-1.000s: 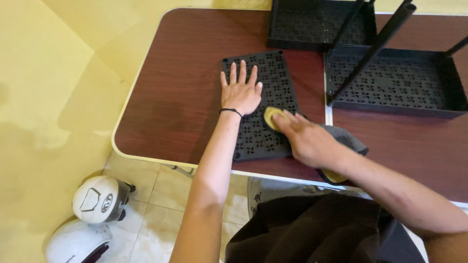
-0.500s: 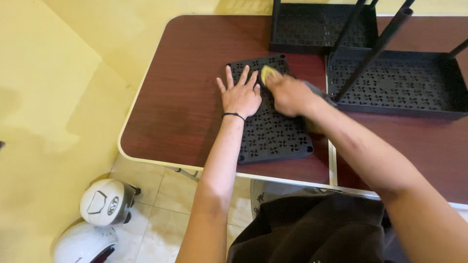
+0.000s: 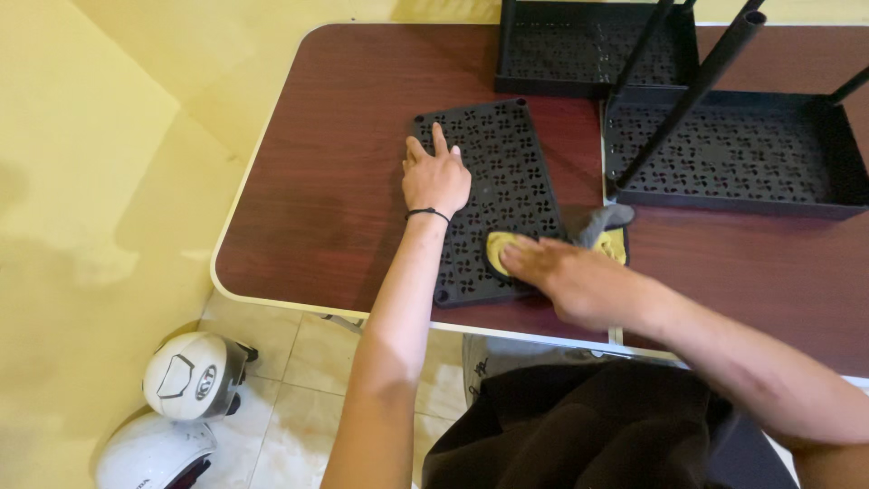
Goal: The person wipes a black perforated metal shelf tray with a yellow cloth, then attaches it to a two-tier black metal stand on a wooden table. The person adjusts the tray and stand to complete assembly.
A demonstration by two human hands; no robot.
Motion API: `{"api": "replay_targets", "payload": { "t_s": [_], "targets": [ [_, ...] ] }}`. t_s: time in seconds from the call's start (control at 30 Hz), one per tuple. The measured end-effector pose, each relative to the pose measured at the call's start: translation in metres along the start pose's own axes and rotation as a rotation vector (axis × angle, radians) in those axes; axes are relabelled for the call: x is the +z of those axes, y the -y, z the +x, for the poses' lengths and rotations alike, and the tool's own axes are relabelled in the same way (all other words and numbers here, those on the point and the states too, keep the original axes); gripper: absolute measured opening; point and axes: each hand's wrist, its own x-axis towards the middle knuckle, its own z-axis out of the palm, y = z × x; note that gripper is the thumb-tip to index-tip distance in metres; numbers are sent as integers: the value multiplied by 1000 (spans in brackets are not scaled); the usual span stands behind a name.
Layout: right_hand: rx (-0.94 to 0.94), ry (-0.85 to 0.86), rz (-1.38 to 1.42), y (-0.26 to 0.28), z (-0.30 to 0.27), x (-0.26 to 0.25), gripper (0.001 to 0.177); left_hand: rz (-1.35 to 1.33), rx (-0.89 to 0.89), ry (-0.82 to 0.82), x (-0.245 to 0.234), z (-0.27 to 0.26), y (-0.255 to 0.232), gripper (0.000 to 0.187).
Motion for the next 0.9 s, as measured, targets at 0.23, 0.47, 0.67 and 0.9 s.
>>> {"api": "replay_targets", "payload": {
  "t_s": [0.23, 0.47, 0.67, 0.9],
  "targets": [
    [419, 54, -51, -112, 93, 28, 77, -8, -5, 0, 11, 2, 6, 63],
    [522, -40, -106, -184, 160, 27, 70, 60, 21, -33, 6, -1, 3, 66],
    [553, -96, -163, -166, 135, 22, 43, 95, 125, 85, -9, -5, 4, 66],
    [600, -273, -326, -87, 78, 26, 25, 168, 320, 290, -51, 10, 30, 73]
  ]
}}
